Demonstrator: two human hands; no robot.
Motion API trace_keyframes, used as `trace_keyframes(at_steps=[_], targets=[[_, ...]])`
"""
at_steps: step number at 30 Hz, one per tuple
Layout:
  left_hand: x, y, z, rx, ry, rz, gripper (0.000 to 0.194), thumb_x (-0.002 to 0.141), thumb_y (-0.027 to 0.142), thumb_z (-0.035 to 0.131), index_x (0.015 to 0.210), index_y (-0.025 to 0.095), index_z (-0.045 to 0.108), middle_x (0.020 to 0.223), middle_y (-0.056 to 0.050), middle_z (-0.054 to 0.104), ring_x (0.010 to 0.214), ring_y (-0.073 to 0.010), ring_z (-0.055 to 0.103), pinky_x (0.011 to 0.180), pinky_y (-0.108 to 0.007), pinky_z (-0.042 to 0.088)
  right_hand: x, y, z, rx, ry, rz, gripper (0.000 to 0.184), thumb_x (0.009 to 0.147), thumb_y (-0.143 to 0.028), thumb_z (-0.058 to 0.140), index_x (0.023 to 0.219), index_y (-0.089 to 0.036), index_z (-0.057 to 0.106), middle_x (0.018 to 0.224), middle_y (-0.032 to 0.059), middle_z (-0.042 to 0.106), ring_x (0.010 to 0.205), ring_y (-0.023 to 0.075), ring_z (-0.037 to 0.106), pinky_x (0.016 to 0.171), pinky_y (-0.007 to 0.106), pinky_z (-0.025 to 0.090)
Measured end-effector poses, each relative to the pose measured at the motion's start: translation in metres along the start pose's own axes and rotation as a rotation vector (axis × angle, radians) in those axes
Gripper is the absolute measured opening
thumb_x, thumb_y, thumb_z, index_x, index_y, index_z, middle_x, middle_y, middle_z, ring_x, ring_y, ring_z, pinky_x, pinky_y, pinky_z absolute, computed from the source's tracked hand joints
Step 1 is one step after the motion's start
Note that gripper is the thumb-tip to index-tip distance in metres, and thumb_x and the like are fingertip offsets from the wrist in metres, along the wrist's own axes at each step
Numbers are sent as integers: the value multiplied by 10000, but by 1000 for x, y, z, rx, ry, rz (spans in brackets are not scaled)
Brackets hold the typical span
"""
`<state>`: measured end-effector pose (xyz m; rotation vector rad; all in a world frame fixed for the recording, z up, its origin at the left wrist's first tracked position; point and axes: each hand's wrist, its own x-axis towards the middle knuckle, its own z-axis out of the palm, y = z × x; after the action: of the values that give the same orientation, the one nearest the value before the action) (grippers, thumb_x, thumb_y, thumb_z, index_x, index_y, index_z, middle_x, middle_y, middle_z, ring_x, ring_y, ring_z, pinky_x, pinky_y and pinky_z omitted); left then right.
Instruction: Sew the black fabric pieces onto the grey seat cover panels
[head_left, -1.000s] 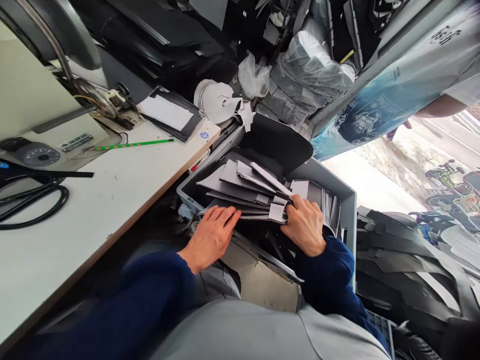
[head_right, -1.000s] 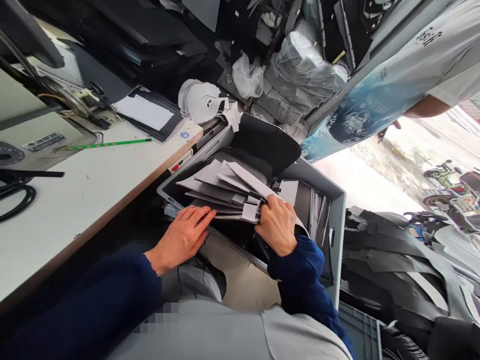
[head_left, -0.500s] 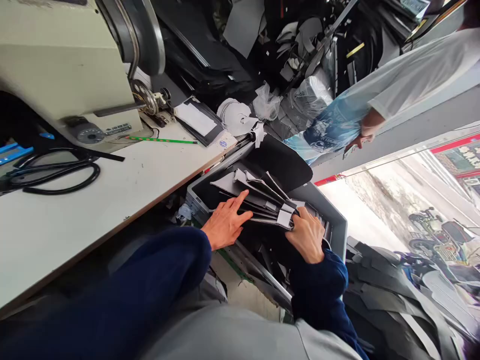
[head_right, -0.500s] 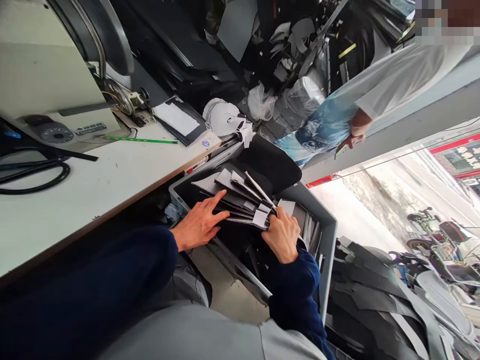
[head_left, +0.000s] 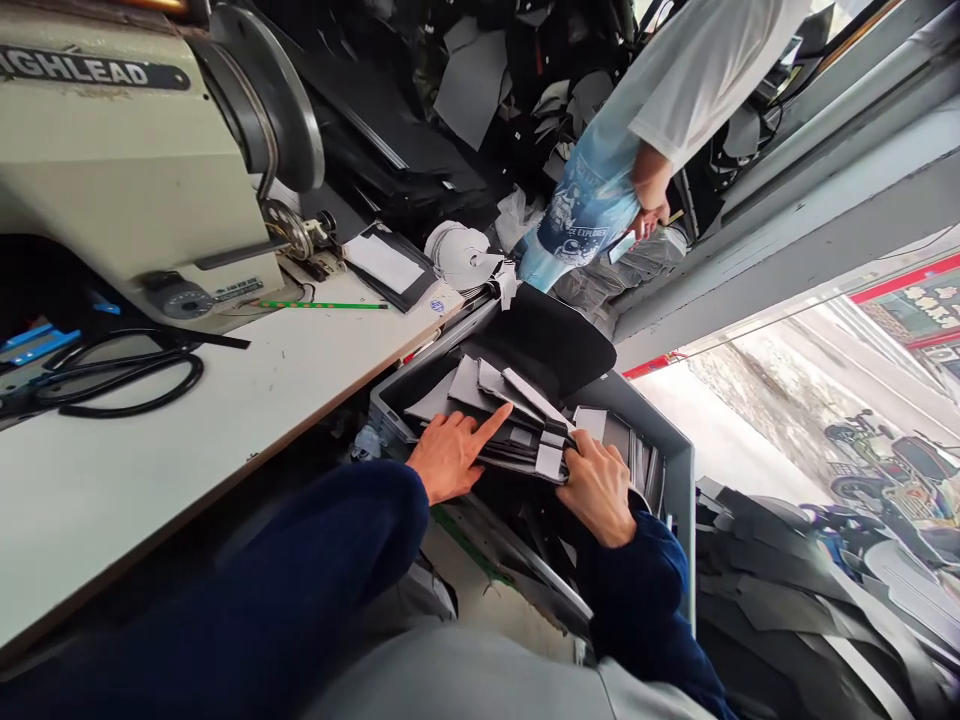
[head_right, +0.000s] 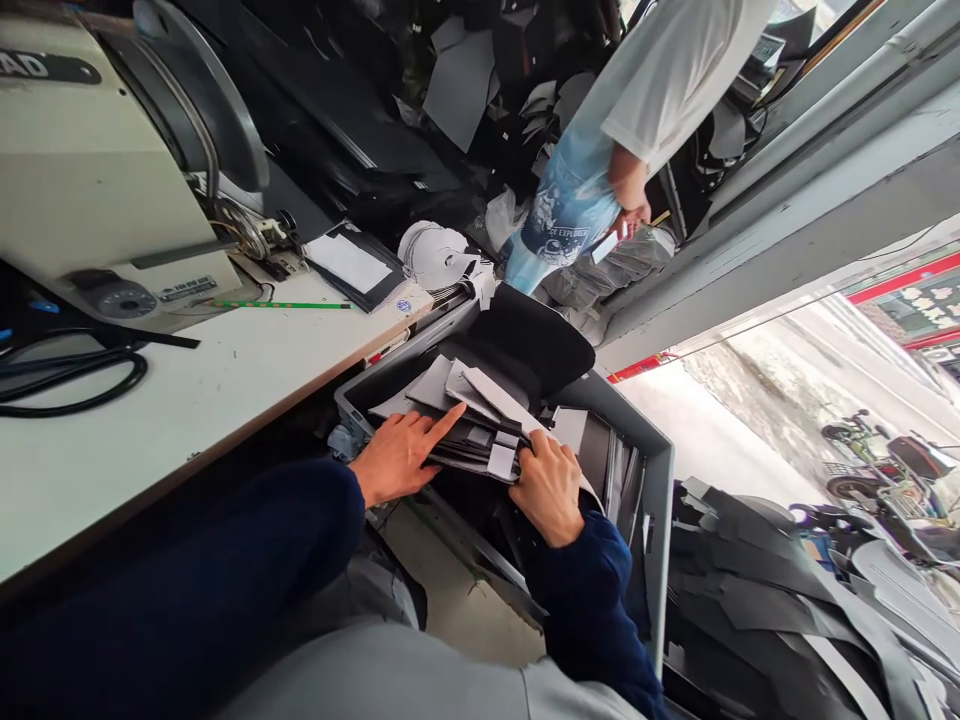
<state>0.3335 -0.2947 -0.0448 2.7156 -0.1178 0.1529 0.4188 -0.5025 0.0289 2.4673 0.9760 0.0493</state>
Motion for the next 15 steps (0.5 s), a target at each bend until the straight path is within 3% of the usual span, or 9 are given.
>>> trace_keyframes(at_steps=[3, 7, 12, 15], targets=[[-10, 6, -2, 5, 41, 45, 812, 807, 235, 590, 1493, 242, 156, 1217, -141, 539, 1095, -283, 497, 907, -423, 408, 8, 14, -1, 9, -17, 31, 105, 702, -176, 566, 756, -177, 656, 1030, 69, 608, 785, 193, 568, 648, 321, 334], [-53, -6, -13, 33, 77, 169, 595, 848, 100, 468, 1410, 267, 365, 1504, -127, 279, 1348, -268, 312, 1053, -471, 327, 46, 69, -8, 62, -52, 169, 160, 741, -190, 547, 830, -184, 679, 1027, 75, 626, 786, 210, 596, 587, 303, 327], [-141, -62, -32, 42, 6, 22, 389, 929, 227, 392, 1292, 236, 533, 1474, -97, 359, 1263, -260, 451, 999, -432, 443, 85, 161, -33, 108, -57, 413, 210, 732, -374, 668, 854, -205, 691, 826, 92, 660, 789, 278, 626, 607, 338, 432], [-193, -97, -36, 22, -48, -28, 383, 939, 363, 395, 1263, 267, 574, 1444, -55, 420, 1204, -242, 524, 983, -382, 486, 86, 186, -58, 105, 5, 576, 267, 699, -416, 722, 847, -196, 691, 797, 114, 652, 856, 329, 632, 679, 422, 475]])
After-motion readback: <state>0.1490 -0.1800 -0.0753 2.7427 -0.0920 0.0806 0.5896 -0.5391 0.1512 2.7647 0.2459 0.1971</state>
